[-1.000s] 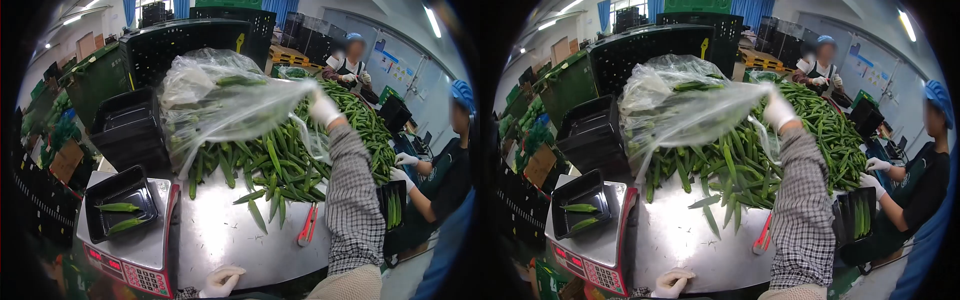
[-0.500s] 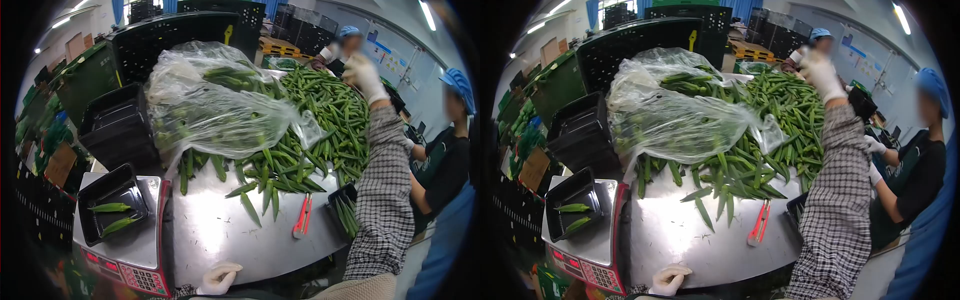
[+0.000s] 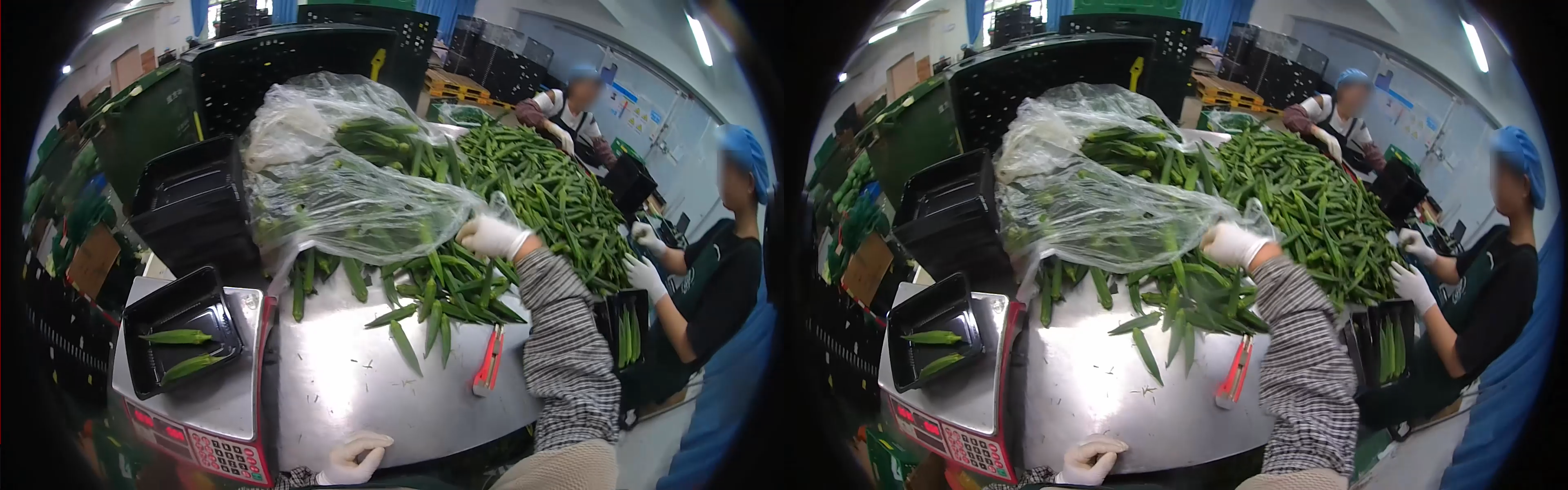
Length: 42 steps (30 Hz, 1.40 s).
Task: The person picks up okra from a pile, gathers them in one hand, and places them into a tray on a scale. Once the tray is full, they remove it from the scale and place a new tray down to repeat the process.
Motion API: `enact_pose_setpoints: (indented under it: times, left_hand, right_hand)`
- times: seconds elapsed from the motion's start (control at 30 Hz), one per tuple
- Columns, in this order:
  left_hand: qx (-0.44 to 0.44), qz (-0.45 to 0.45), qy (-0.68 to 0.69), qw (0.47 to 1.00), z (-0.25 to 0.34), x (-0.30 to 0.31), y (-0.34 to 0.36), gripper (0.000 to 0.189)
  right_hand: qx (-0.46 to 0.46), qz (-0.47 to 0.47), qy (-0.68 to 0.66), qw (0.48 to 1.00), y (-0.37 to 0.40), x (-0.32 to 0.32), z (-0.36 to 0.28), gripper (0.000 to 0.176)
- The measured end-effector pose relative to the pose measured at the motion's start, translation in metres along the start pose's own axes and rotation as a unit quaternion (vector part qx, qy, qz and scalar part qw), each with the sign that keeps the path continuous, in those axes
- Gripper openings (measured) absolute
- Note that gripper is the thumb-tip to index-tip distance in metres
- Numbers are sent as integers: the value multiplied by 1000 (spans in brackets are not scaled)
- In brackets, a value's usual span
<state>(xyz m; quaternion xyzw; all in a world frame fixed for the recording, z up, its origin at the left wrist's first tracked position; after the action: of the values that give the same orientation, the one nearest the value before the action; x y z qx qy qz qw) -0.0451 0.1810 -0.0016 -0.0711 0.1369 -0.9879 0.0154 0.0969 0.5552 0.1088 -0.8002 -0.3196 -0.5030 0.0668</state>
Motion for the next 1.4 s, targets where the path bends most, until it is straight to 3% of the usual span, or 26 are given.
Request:
enact_pose_setpoints:
  times: [0.07,0.13,0.2,0.27,0.33,0.47,0.53,0.6,0.67,0.7,0.73,0.77,0.83,0.87,0.9,0.93,1.0,1.07,1.1,1.13,1.17,1.23,1.33,1.4]
  left_hand:
    - [-19,12,-22,1000,2,2,-1,16]
    - [-31,18,-44,998,2,6,1,15]
    - [8,6,-12,1000,-5,5,6,15]
    - [15,-8,4,1000,-9,3,6,15]
    - [-2,-15,-1,1000,-9,3,5,15]
    - [30,-43,2,999,-13,3,7,16]
    - [53,-38,8,998,-15,5,10,16]
    - [62,-29,-4,998,-14,3,7,16]
    - [64,-22,-35,997,-9,0,7,16]
    - [63,-18,-32,997,-9,-4,6,15]
    - [62,-15,-29,998,-8,-7,5,15]
    - [61,-13,-26,998,-8,-11,3,14]
    - [32,1,-58,998,-2,-12,-3,14]
    - [18,10,-72,997,1,-12,-7,13]
    - [17,14,-82,996,5,-12,-12,13]
    - [15,18,-91,996,11,-11,-17,13]
    - [-1,27,-98,995,12,-12,-25,14]
    - [-28,37,-91,995,9,-14,-30,14]
    - [-32,32,-89,995,10,-16,-34,14]
    - [-34,27,-88,995,12,-17,-38,14]
    - [-36,24,-88,995,14,-18,-41,14]
    - [-28,20,-91,995,14,-20,-43,13]
    - [17,11,-76,997,-6,-20,-35,14]
    - [55,19,-55,997,-15,-18,-36,13]
  right_hand:
    - [-26,-23,-1,999,-25,-28,7,30]
    - [-68,-18,-145,987,-34,-12,-8,34]
    - [-7,188,-189,964,-57,52,-6,37]
    - [6,279,-261,924,-46,104,-30,40]
    - [51,282,-267,920,-67,127,-19,35]
    - [-1,201,-152,968,-64,103,4,28]
    - [-56,145,17,988,-75,79,39,23]
    - [-69,93,-80,990,-64,52,57,20]
    - [-157,75,-240,955,-33,27,61,18]
    - [-170,61,-242,953,-33,18,79,18]
    - [-215,31,-223,950,-30,8,97,19]
    - [-149,6,-23,989,-45,7,111,21]
    - [-117,81,-34,989,-38,25,113,28]
    - [-149,177,-243,942,-27,42,122,33]
    - [-74,325,-117,936,-23,80,123,42]
    - [-110,343,-275,891,5,92,102,42]
    - [-110,439,-130,882,-9,132,132,44]
    - [-99,348,-24,932,-23,132,131,39]
    - [-73,300,-45,950,-29,119,118,32]
    - [-96,235,-198,947,-29,93,113,26]
    - [-89,173,-206,959,-44,71,118,23]
    - [-41,174,-36,983,-46,55,84,37]
    - [-99,183,-47,977,-56,49,73,53]
    - [-103,226,-27,968,-70,52,76,54]
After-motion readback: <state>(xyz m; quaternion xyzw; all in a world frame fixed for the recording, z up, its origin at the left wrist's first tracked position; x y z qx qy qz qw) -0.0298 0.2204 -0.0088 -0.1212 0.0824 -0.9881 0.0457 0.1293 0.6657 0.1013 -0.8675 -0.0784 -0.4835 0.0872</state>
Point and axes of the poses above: each hand's wrist, its own y-axis away from the middle knuckle, its own x-axis out of the back of the hand, z = x × y, the point moved 9 cm from there along -y, towards the middle knuckle, and after that the axes turned 10 degrees about -y, right-handed, at the moved point
